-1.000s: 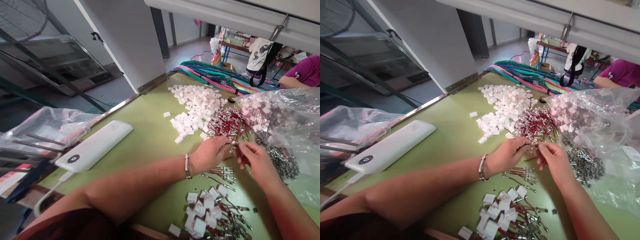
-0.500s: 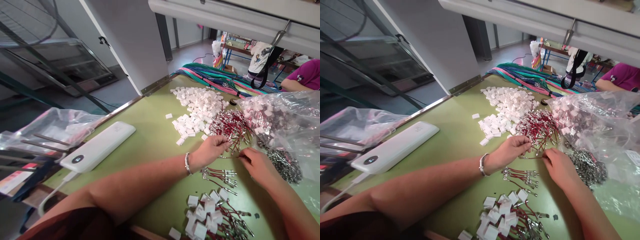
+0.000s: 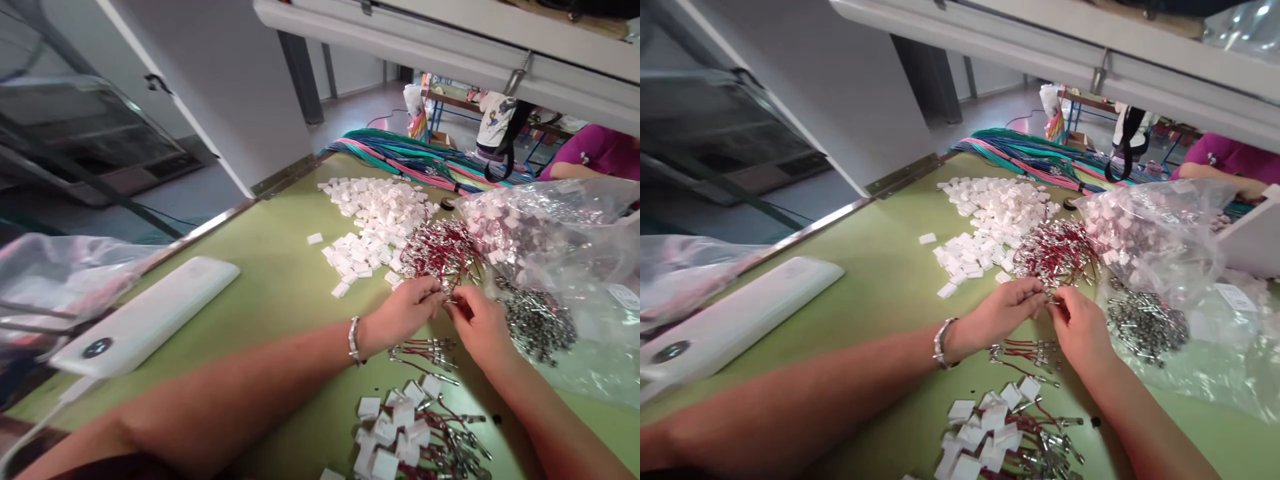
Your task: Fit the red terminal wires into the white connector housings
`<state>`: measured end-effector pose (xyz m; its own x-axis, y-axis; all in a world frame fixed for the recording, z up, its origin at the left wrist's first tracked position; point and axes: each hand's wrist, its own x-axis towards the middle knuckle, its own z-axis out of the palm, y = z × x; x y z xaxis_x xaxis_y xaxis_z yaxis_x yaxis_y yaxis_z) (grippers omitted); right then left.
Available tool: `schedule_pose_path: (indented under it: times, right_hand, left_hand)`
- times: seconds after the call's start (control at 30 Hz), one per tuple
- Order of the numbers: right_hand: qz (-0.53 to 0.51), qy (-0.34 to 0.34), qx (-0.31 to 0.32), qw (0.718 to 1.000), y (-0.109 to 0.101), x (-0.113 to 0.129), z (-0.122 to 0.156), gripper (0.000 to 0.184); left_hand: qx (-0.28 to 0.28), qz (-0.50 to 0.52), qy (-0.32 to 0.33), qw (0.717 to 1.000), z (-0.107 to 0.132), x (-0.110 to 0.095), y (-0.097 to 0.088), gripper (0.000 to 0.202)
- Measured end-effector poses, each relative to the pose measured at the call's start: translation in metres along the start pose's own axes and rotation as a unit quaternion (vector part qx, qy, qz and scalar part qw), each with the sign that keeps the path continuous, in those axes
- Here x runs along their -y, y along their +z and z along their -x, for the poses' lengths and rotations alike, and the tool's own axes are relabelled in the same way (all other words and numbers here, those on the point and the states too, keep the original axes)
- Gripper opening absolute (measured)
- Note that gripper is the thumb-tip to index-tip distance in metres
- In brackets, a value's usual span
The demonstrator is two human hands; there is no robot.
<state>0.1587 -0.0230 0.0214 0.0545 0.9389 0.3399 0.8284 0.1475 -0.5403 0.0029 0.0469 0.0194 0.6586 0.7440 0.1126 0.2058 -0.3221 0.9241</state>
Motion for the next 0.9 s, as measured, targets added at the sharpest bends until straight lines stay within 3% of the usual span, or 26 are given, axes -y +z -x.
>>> schedule_pose_path:
  times: [0.1, 0.2, 0.3, 0.4, 0.5, 0.67, 0.9]
  right_hand:
    - [-0.008, 0.02, 0.051, 0.998, -0.009, 0.003, -0.003, 0.004]
    - [0.031, 0.002, 0.121, 0.992, -0.03, 0.003, -0.01, 0.006]
    - [0.167, 0.005, 0.19, 0.967, -0.058, -0.008, -0.015, 0.013]
    - [0.3, 0.046, 0.22, 0.927, -0.079, -0.029, -0.009, 0.012]
    - [0.351, 0.067, 0.209, 0.91, -0.082, -0.048, 0.004, 0.009]
    - [0.373, 0.055, 0.179, 0.908, -0.066, -0.063, 0.013, 0.02]
    - [0.359, 0.079, 0.085, 0.926, -0.071, -0.053, 0.009, 0.028]
  left_hand:
    - [0.022, 0.029, -0.002, 0.999, -0.001, 0.003, -0.001, 0.027]
    - [0.039, 0.032, -0.025, 0.998, -0.001, 0.004, -0.001, 0.032]
    - [0.039, -0.004, -0.039, 0.998, -0.001, 0.003, -0.002, 0.038]
    - [0.031, -0.024, -0.06, 0.997, -0.001, 0.002, -0.003, 0.041]
    - [0.032, -0.027, -0.079, 0.996, -0.001, 0.002, -0.003, 0.042]
    - [0.027, -0.037, -0.056, 0.997, -0.001, 0.003, -0.002, 0.044]
    - [0.008, -0.033, -0.057, 0.998, -0.002, 0.008, -0.004, 0.045]
